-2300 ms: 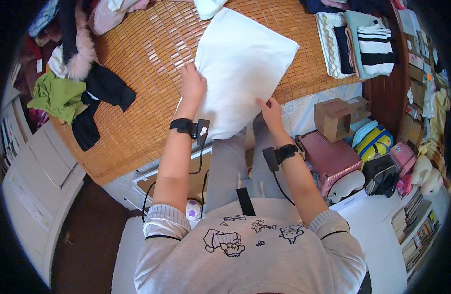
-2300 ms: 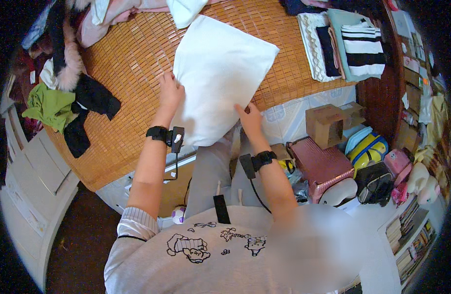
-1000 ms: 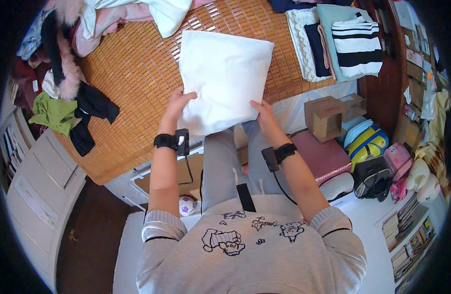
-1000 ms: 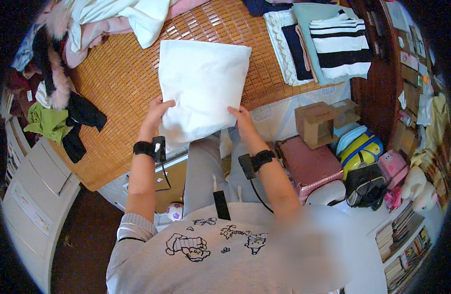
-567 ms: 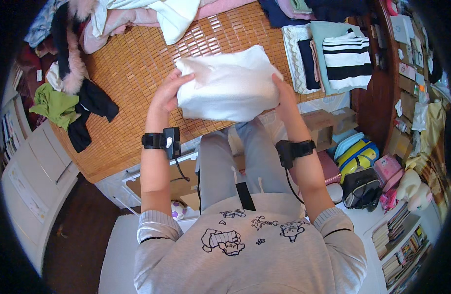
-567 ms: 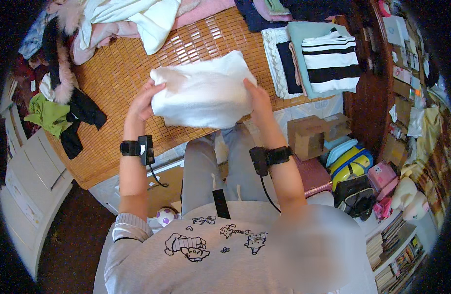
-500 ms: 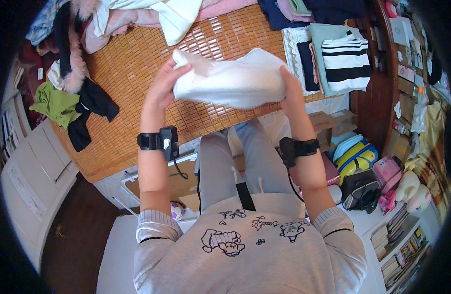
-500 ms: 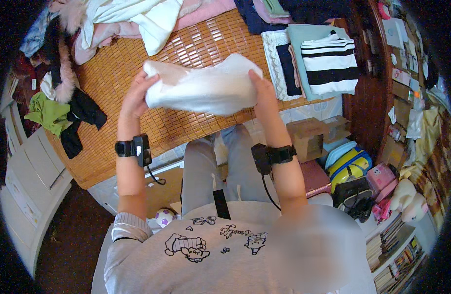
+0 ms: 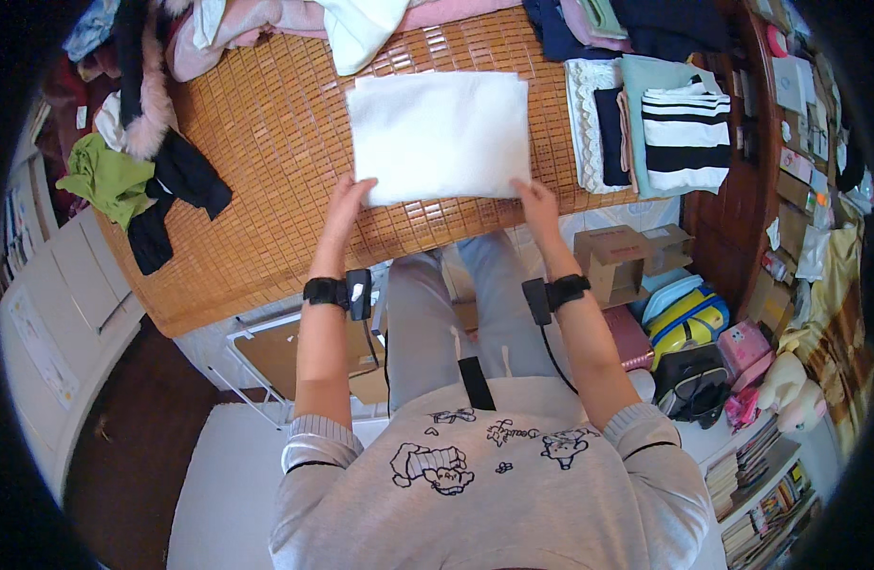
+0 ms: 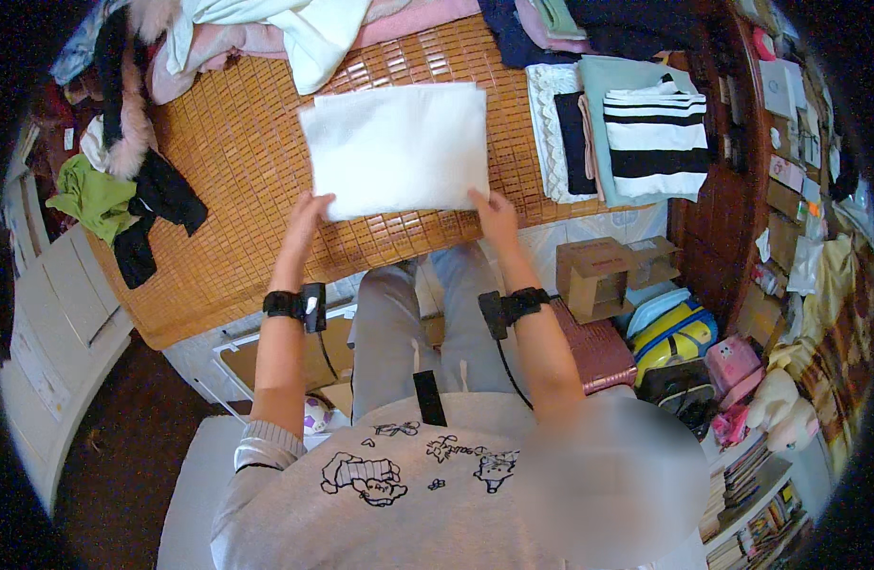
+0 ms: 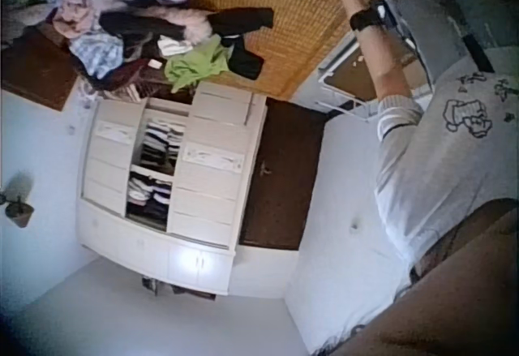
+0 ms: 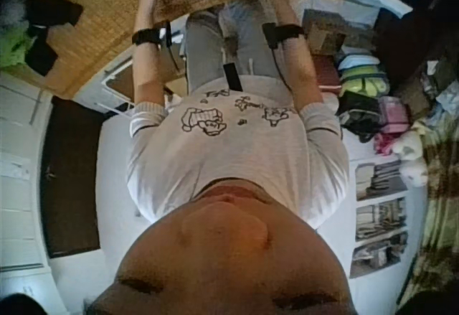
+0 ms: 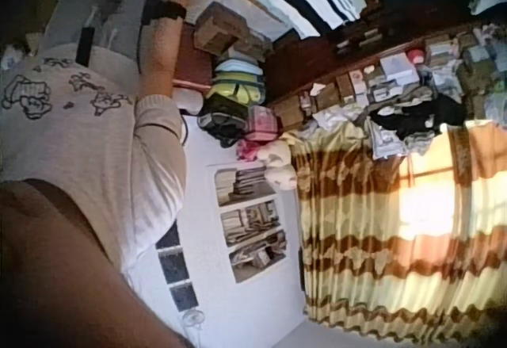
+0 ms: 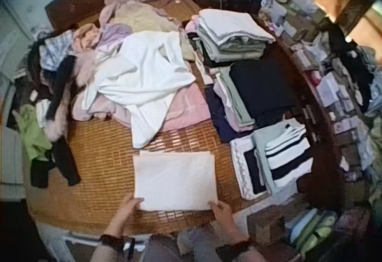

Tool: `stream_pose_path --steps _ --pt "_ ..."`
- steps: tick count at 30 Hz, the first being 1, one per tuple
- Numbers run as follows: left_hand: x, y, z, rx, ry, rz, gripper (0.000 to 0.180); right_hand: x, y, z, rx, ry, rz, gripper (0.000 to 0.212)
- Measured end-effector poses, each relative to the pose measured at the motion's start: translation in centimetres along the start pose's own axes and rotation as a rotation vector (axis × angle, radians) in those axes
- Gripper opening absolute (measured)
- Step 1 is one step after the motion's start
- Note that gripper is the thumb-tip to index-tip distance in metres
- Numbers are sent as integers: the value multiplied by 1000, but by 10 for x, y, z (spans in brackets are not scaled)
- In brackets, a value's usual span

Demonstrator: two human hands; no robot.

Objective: The person picks up various items of clothing from a bed and folds them by hand one by one, including pink pants, a green garment, a striped shirt, and a white t-shirt, before placing each folded item onto a growing stack.

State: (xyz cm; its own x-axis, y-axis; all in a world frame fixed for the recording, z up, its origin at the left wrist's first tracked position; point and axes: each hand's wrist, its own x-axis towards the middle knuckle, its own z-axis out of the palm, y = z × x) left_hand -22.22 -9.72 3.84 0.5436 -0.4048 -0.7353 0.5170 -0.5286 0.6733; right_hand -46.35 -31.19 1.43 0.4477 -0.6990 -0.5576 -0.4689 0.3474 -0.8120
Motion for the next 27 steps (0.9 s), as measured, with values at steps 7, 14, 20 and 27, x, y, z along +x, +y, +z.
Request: stream_pose_path --steps 7,14,20,27 --pt "2 -18 23 -3 36 -66 38 10 27 3 -92 35 25 30" --pt "28 -7 29 -316 86 -63 39 65 -2 14 40 -43 -39 33" --pt "29 -10 29 -274 190 125 52 58 -45 25 155 -155 -52 27" --pt "7 46 19 -69 14 560 61 51 -92 17 340 -116 -182 26"
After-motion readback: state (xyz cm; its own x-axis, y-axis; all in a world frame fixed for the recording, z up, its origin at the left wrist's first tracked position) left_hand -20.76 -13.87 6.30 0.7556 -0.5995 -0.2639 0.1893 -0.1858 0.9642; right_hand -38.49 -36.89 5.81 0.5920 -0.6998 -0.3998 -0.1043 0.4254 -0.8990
